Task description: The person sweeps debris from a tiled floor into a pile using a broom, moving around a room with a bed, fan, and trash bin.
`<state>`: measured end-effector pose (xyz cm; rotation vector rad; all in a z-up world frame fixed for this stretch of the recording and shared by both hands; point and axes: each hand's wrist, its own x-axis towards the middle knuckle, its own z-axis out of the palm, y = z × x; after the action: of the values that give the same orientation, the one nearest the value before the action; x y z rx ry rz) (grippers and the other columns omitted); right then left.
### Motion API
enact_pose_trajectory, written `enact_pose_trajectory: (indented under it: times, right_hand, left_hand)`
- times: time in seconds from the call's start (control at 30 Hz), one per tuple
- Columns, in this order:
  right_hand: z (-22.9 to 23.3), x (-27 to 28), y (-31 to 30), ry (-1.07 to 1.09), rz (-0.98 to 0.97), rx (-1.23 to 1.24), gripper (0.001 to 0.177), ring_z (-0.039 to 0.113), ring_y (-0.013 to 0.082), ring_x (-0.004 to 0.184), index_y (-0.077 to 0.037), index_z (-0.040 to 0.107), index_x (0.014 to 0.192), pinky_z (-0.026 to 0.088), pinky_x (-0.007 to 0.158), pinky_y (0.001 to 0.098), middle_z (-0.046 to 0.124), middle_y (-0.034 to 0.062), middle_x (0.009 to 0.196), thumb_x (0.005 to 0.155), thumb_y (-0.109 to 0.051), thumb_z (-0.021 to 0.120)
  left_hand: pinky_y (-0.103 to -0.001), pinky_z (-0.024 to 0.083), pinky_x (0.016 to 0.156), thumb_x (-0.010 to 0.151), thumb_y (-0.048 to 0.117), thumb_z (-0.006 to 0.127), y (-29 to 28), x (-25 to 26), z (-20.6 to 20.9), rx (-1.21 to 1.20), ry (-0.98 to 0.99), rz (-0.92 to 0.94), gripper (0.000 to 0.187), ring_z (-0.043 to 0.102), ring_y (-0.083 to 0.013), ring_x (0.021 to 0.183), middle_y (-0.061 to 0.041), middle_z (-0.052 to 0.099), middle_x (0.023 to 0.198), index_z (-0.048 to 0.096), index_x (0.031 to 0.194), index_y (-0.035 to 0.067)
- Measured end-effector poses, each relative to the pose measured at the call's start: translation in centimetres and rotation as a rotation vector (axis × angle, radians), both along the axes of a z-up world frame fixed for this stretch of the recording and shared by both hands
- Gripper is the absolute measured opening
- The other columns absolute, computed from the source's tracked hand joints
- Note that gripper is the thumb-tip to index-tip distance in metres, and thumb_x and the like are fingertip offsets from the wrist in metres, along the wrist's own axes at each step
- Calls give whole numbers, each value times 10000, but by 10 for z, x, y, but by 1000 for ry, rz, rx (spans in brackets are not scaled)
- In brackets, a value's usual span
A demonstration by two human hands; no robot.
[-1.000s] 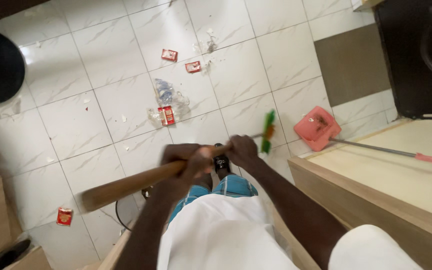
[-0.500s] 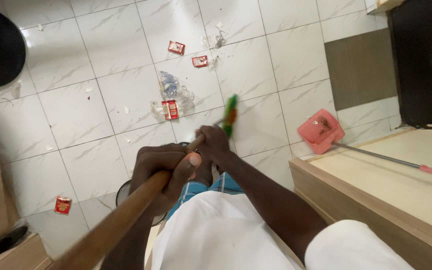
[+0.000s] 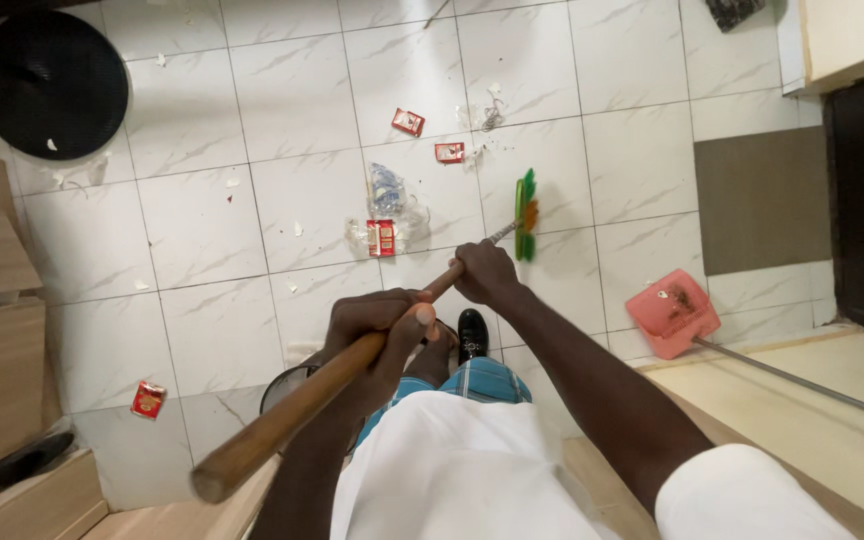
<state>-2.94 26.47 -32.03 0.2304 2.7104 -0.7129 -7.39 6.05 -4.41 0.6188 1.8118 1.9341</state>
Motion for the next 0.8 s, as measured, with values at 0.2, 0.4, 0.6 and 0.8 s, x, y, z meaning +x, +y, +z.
enact_pose_trajectory:
  times: [0.2,0.4,0.6,0.8]
  right_hand:
    - [-26,-31,-60,52,128,-103,273,692,363,769,-79,707,833,562,725,512,724,155,823,865,-349,699]
    - [14,-69,-148,171,194,-265,228,679,367,733,-73,725,826,553,663,500,721,150,744,861,-299,730]
    - [48,-96,-162,249,192,-397,188,714,323,745,-80,731,841,574,710,453,735,147,798,791,-259,760]
    - [76,-98,-88,87,135,-150,198,686,388,840,-73,711,866,558,704,514,733,165,865,796,-250,765]
  left_hand:
    - [-284,446,541,995,121,655,-42,-10,10,-128,-37,118,321,575,-147,579,-102,692,705,670,714,-33]
    - [-295,380,448,983,185,653,-93,-35,38,-295,95,210,393,518,-114,456,-60,597,547,655,631,11]
    - [-288,380,472,1002,214,637,-97,-50,57,-257,111,217,447,503,-116,467,-68,595,556,599,610,2]
    - [-312,620,799,1086,196,613,-61,-56,60,-44,154,291,453,600,-107,560,-35,564,602,604,662,37]
